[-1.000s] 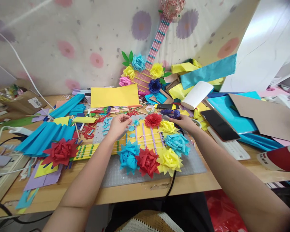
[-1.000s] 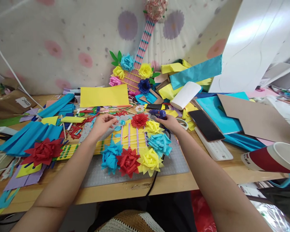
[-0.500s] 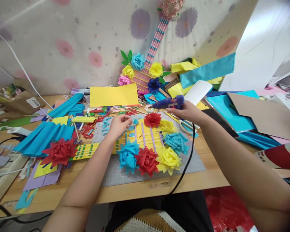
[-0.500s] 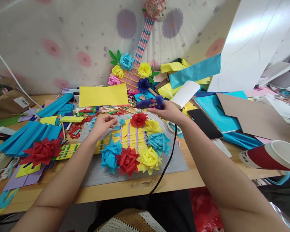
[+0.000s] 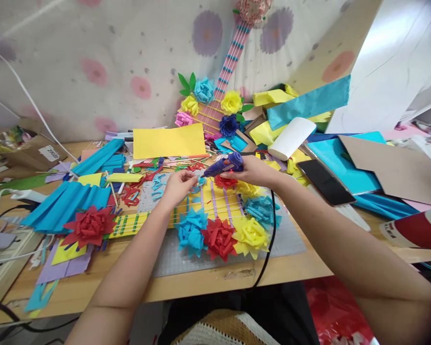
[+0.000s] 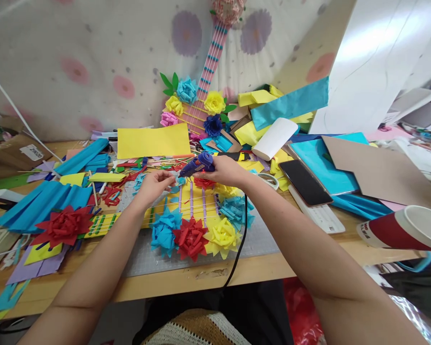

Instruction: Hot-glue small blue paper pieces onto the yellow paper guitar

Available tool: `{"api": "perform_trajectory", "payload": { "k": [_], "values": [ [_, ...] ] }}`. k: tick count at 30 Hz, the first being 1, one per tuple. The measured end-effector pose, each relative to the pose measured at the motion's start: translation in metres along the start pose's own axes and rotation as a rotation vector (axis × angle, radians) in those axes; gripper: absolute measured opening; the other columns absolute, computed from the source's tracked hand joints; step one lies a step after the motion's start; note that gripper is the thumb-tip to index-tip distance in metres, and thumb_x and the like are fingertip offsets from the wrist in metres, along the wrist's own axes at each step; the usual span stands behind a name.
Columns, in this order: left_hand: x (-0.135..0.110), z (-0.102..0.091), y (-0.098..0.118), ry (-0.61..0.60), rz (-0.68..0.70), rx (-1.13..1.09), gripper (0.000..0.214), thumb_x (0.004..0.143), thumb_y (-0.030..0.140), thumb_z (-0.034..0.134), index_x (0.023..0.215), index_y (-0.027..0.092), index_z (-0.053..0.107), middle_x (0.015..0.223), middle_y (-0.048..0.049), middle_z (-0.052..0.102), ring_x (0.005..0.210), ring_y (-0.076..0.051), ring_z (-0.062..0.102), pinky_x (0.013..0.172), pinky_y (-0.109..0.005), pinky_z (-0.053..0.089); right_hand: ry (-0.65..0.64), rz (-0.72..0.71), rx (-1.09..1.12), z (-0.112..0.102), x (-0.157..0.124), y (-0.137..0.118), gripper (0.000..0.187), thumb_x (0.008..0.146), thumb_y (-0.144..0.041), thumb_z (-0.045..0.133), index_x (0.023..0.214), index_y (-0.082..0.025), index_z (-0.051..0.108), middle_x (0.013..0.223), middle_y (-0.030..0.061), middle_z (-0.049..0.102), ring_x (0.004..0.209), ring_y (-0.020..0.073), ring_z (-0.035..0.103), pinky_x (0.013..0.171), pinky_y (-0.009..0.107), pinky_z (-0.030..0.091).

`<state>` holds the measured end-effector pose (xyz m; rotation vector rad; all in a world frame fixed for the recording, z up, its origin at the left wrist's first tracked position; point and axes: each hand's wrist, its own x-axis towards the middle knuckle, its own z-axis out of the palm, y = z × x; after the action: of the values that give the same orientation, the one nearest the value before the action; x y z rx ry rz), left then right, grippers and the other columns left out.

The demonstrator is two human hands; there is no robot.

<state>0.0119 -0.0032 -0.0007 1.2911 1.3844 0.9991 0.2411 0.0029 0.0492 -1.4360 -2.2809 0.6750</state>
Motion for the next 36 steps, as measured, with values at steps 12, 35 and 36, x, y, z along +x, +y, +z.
{"api": "perform_trajectory", "payload": {
  "k": [12,35,36],
  "values": [
    [-0.0016,0.0011,0.0026,-0.005,-0.014,-0.048,0.024,0.057,0.032,0.075,0.065,0.016,0.06,0.058,-0.0005,0.062,0.059,-0.013,0.059,0.053,-0.024,0.046,-0.021,0.002,-0.049,-0.0009,0.0004,-0.007,0.038,0.076,-0.051,0.062,0.095,-0.019,0.07,0.09,0.0042,0.072,0.082,0.0217,0.064,0.068,0.028,0.044],
    [-0.0016,-0.0011,0.0011,-0.023,0.0,-0.049,0.025,0.056,0.033,0.075,0.065,0.015,0.061,0.058,-0.0007,0.063,0.057,-0.012,0.059,0.051,-0.022,0.045,0.035,-0.018,-0.084,0.0001,0.006,-0.0013,0.033,0.079,-0.047,0.062,0.096,-0.02,0.07,0.086,0.0048,0.071,0.08,0.0213,0.063,0.069,0.03,0.045],
    [-0.0014,-0.0011,0.0007,-0.023,0.004,-0.048,0.024,0.056,0.033,0.075,0.065,0.015,0.061,0.058,-0.0007,0.063,0.057,-0.013,0.059,0.051,-0.022,0.045,0.036,-0.012,-0.078,-0.0006,0.0059,-0.0012,0.034,0.079,-0.048,0.062,0.096,-0.02,0.07,0.085,0.0048,0.071,0.079,0.0212,0.063,0.069,0.03,0.045]
  ]
}}
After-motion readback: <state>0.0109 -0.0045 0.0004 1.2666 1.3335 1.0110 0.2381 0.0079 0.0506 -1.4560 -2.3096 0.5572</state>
